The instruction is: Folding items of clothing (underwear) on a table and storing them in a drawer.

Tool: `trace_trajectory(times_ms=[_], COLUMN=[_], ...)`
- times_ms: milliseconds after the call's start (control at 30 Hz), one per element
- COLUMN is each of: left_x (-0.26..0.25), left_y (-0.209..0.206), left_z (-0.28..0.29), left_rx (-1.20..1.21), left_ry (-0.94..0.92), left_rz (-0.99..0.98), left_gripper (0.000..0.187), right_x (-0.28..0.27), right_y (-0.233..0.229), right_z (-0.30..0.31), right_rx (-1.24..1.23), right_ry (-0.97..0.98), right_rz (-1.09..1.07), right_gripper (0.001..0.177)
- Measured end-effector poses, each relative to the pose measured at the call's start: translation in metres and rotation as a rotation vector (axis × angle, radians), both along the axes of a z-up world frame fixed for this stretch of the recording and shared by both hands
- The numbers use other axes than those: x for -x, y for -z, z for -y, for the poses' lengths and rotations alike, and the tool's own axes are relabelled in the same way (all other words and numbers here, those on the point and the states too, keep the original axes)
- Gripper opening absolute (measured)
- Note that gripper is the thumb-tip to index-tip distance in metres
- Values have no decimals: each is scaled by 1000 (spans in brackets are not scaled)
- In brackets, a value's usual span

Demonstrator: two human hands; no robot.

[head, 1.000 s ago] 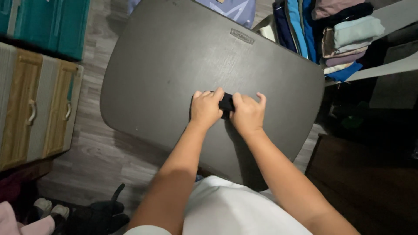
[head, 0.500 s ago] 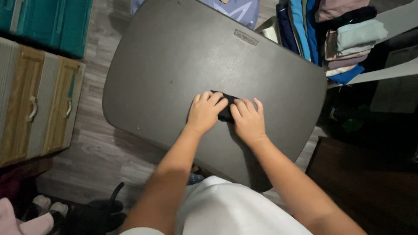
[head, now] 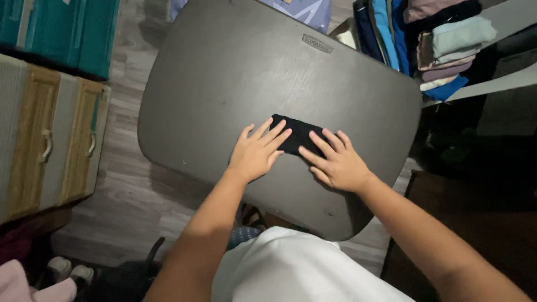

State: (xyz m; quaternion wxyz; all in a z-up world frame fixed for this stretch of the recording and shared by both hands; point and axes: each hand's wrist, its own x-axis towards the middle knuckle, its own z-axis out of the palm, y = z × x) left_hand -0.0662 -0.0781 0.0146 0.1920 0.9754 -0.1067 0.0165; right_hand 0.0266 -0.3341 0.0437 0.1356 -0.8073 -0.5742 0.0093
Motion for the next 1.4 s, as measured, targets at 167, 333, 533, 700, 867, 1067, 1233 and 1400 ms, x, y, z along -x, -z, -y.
trace_trajectory(times_ms=[167,333,533,700,867,1067,1233,1400], left_x=[-3,-7,22,89,144,205,246,270], left_y=[16,20,34,-33,-75,-178,-238,-272], left_z=[10,16,39,65,46,-12,-28,-24], left_rx=[102,229,513,970,909,836,758,629], left_ry=[-110,-241,-531,-502,-413,-223,17,67], left_rz=[-30,-39,-55,-90,99,-11,-185,-120], left_gripper=[48,34,28,59,53,35,31,34], right_x=[0,-5,25,98,155,184,199,230], right_y=[22,9,44,-2,18,-148,-217,-240], right_z=[0,-49,-49,-66,-42,-52,-53,-39], right_rx=[-143,-158,155,-633,-920,-570,-220,-73], right_ry=[176,565,793,1217,913,263,-52,-85], right_rz=[-232,-428,-554,-1545,-1912,-571,-695,-451], right_gripper=[35,73,79,53,42,65,38,33])
